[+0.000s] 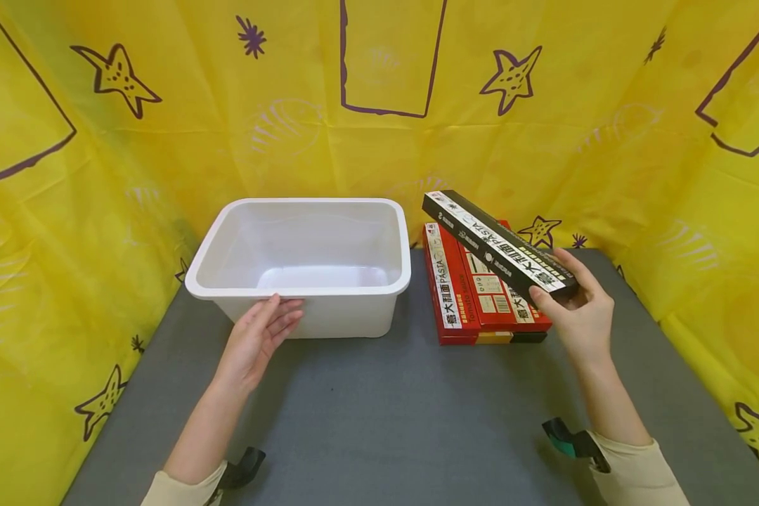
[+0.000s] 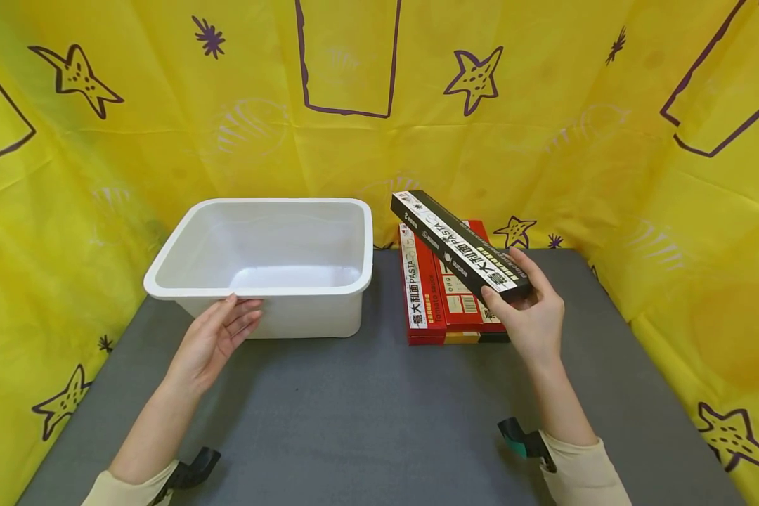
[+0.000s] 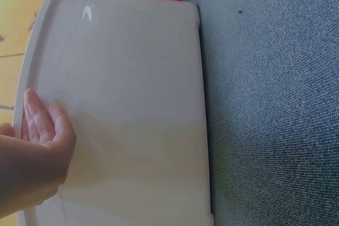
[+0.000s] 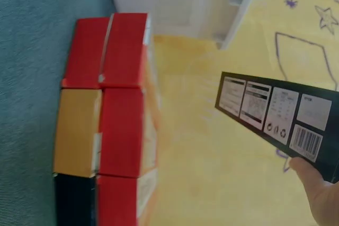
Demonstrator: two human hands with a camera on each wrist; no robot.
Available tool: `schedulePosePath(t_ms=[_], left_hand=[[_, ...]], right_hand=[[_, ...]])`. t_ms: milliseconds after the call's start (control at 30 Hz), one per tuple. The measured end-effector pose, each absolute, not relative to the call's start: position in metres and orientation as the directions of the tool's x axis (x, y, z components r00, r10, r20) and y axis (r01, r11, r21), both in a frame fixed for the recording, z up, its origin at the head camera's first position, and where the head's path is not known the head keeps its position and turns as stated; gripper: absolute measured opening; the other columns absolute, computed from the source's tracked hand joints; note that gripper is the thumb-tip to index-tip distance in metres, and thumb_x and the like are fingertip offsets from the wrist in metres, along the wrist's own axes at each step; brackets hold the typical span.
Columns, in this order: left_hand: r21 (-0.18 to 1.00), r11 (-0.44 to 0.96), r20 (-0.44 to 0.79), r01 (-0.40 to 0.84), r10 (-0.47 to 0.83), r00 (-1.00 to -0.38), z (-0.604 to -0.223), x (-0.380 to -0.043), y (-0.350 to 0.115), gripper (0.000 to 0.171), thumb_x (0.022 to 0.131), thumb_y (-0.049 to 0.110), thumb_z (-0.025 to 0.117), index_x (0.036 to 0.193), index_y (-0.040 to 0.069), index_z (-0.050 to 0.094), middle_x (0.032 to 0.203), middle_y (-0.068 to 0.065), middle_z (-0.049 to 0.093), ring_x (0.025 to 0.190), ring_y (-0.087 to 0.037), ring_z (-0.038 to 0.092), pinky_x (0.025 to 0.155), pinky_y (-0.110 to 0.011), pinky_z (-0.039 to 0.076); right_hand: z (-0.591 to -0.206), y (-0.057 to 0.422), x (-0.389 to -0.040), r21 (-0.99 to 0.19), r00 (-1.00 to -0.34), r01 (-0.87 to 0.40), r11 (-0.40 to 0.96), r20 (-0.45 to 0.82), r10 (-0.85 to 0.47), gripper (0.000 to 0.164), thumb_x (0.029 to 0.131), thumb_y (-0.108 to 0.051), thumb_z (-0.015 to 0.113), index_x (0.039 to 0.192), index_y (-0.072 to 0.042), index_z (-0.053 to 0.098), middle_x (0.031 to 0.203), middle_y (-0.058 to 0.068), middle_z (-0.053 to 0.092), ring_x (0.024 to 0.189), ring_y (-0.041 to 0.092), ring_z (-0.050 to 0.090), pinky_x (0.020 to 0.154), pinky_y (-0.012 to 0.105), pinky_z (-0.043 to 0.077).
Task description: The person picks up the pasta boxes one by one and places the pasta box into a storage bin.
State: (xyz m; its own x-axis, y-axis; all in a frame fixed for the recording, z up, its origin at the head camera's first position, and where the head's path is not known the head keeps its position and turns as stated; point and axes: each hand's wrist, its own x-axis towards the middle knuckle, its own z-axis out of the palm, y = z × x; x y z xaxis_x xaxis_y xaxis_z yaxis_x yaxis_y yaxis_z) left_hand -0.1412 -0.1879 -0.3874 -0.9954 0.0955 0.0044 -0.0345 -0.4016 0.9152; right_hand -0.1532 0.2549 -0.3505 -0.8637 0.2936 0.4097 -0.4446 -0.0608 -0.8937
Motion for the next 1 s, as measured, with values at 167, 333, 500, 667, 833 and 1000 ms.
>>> schedulePosePath(t_ms=[167, 333, 500, 667, 833, 1000], left_hand=[[0.913, -0.406, 0.002, -0.035, 0.091, -0.996, -0.388, -0.141, -0.188, 0.02, 0.104, 0.024, 0.049, 0.107, 0.009, 0.061, 0.104, -0.001, 0.073, 0.095, -0.012, 0.069, 0.094, -0.03, 0.05], [0.91, -0.414, 0.003, -0.035, 0.091, -0.996, -0.389, -0.141, -0.188, 0.019, 0.104, 0.023, 0.048, 0.108, 0.008, 0.059, 0.104, -0.001, 0.072, 0.094, -0.012, 0.069, 0.093, -0.029, 0.051], [0.91, -0.414, 0.0, -0.039, 0.093, -0.996, -0.39, -0.141, -0.188, 0.019, 0.104, 0.024, 0.049, 0.109, 0.008, 0.059, 0.104, -0.001, 0.072, 0.095, -0.012, 0.069, 0.095, -0.031, 0.05], [0.907, -0.42, 0.0, -0.039, 0.092, -0.996, -0.39, -0.142, -0.187, 0.019, 0.104, 0.023, 0.048, 0.109, 0.008, 0.059, 0.104, -0.001, 0.072, 0.094, -0.012, 0.069, 0.096, -0.032, 0.049], [0.901, -0.431, -0.007, -0.044, 0.086, -0.996, -0.389, -0.141, -0.187, 0.019, 0.104, 0.024, 0.049, 0.107, 0.008, 0.059, 0.103, -0.001, 0.073, 0.093, -0.012, 0.069, 0.095, -0.032, 0.049], [0.903, -0.427, -0.017, -0.049, 0.079, -0.997, -0.388, -0.14, -0.186, 0.02, 0.104, 0.025, 0.05, 0.108, 0.008, 0.059, 0.103, -0.001, 0.073, 0.093, -0.012, 0.069, 0.096, -0.032, 0.049]], right_hand=[[-0.341, 0.25, -0.153, -0.874, -0.859, -0.478, -0.086, 0.445, 0.254, 0.063, 0.072, 0.027, 0.063, 0.13, 0.003, 0.058, 0.122, 0.015, 0.061, 0.09, 0.019, 0.063, 0.073, 0.021, 0.056], [-0.332, 0.245, -0.154, -0.865, -0.864, -0.49, -0.103, 0.467, 0.189, 0.061, 0.075, 0.024, 0.062, 0.131, 0.002, 0.057, 0.125, 0.016, 0.06, 0.096, 0.021, 0.061, 0.077, 0.022, 0.055], [-0.326, 0.239, -0.155, -0.862, -0.869, -0.491, -0.126, 0.475, 0.137, 0.059, 0.076, 0.023, 0.062, 0.133, 0.006, 0.054, 0.127, 0.019, 0.057, 0.098, 0.023, 0.061, 0.078, 0.023, 0.055], [-0.32, 0.232, -0.16, -0.866, -0.877, -0.481, -0.134, 0.476, 0.071, 0.057, 0.078, 0.02, 0.061, 0.133, 0.005, 0.054, 0.126, 0.018, 0.057, 0.098, 0.024, 0.06, 0.079, 0.024, 0.055], [-0.316, 0.226, -0.169, -0.866, -0.869, -0.49, -0.098, 0.494, -0.021, 0.056, 0.08, 0.017, 0.065, 0.133, 0.004, 0.055, 0.124, 0.016, 0.056, 0.091, 0.02, 0.059, 0.074, 0.021, 0.056], [-0.311, 0.219, -0.181, -0.88, -0.876, -0.474, -0.03, 0.474, -0.091, 0.055, 0.081, 0.012, 0.068, 0.133, -0.002, 0.058, 0.122, 0.013, 0.057, 0.077, 0.015, 0.054, 0.064, 0.016, 0.051]])
